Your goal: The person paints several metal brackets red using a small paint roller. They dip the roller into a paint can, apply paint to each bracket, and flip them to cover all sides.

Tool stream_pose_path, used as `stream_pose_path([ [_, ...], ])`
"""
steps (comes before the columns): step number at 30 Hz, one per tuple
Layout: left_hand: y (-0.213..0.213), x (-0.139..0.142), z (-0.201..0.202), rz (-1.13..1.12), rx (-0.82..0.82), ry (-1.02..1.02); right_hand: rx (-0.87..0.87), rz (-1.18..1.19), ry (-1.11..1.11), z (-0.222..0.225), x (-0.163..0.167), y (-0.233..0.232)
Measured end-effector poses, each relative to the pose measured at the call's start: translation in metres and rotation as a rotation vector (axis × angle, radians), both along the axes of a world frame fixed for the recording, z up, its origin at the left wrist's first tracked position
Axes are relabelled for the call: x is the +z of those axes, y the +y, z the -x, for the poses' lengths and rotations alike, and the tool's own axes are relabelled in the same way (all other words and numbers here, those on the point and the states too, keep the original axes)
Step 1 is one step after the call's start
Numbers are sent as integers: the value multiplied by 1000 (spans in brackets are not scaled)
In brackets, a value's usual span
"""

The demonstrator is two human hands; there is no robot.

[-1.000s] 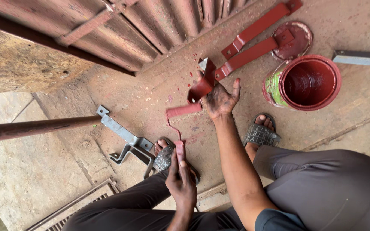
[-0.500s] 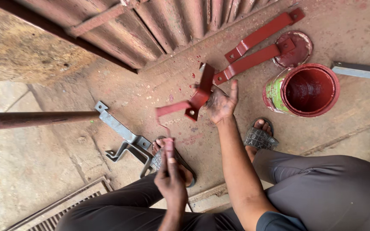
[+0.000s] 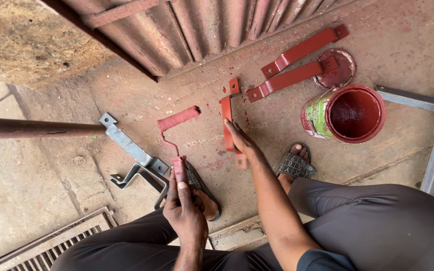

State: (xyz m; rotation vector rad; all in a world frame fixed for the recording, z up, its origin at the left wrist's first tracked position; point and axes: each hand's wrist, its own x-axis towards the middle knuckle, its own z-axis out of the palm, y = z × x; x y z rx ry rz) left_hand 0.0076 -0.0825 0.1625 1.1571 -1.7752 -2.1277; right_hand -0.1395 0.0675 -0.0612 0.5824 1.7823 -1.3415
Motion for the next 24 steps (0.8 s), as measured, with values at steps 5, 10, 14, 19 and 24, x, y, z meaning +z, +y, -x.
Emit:
stream_pose_path([
  [5,-4,-1,-1,-52,27,13,285,-275,86,9,-14,7],
  [10,-4,1,0,-45,19,-24,480,-434,-4,8,-12,-5],
  [14,-6,3,-2,-19,-5,-24,548,-453,-22,-5,-26,-20],
  [19,-6,5,-2,-47,-4,22,635,-491,197,-13,-51,-31],
  [24,2,-3,-4,83,-80,-8,443,-374,211,-4,-56,1],
])
